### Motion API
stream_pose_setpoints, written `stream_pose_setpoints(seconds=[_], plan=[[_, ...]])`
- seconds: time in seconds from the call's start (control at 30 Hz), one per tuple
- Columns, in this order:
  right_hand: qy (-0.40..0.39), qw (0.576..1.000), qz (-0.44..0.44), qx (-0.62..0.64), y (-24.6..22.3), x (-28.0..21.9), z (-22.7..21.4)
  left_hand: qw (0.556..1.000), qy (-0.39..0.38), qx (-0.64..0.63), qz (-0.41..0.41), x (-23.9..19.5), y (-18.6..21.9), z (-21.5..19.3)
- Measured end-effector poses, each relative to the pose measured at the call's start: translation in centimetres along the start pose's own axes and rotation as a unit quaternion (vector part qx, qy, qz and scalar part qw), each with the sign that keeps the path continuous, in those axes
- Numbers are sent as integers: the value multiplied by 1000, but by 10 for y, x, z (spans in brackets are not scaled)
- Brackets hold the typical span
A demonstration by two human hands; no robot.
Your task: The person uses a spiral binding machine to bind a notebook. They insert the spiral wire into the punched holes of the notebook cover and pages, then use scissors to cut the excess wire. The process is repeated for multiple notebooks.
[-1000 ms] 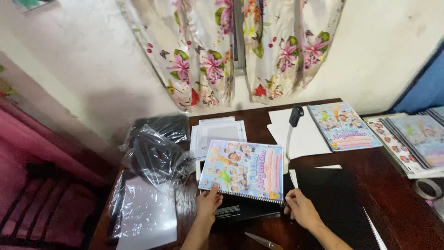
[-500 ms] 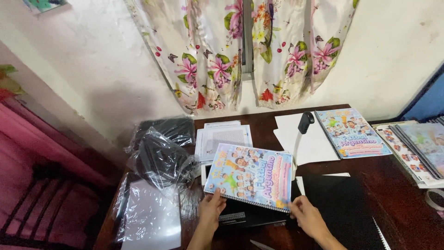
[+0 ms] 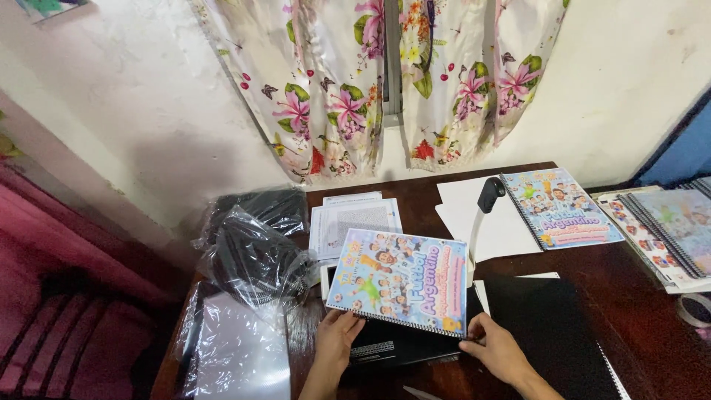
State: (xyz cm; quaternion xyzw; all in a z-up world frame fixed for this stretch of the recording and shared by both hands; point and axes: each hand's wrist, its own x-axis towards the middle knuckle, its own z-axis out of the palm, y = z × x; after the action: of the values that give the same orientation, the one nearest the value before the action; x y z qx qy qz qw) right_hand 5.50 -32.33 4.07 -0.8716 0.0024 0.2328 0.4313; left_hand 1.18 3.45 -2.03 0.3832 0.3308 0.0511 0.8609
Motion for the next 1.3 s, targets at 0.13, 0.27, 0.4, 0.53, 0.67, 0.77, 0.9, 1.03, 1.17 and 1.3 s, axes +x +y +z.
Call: stream_pose_setpoints(seconds=[0.13,0.27,0.4,0.53,0.67,0.77,0.9,1.03,1.17,1.3], plan=[[6,1000,13,18,0,2,-1,999,8,32,23,35,-27,-27],[-22,996,85,25,-25,-11,-8,999,38,38,3,-4,1,3],[-11,999,43,19,-2,0,-4,1000,1,4,-3,-5,-3,2],[1,997,58,52,-9,-6,-5,997,48,59,4,4,-12,-4],[-9,997,61,34,-20,-16,-11,997,33,58,-30,-28,2,23],[-3,1000,18,20,2,-7,-8,999,-40,22,-29,-17,-14,18],[-5,996,24,88,-3,-10,-11,999,-21,37,-19,-3,-24,16],[-21,995,41,93,-12,-19,-12,998,-1,36,-42,-28,-7,30],[-15,995,8,100,12,-6,-9,999,-44,8,-17,-8,-24,13],[-14,990,47,131,0,-10,-9,999,-14,44,-19,-14,-17,18]])
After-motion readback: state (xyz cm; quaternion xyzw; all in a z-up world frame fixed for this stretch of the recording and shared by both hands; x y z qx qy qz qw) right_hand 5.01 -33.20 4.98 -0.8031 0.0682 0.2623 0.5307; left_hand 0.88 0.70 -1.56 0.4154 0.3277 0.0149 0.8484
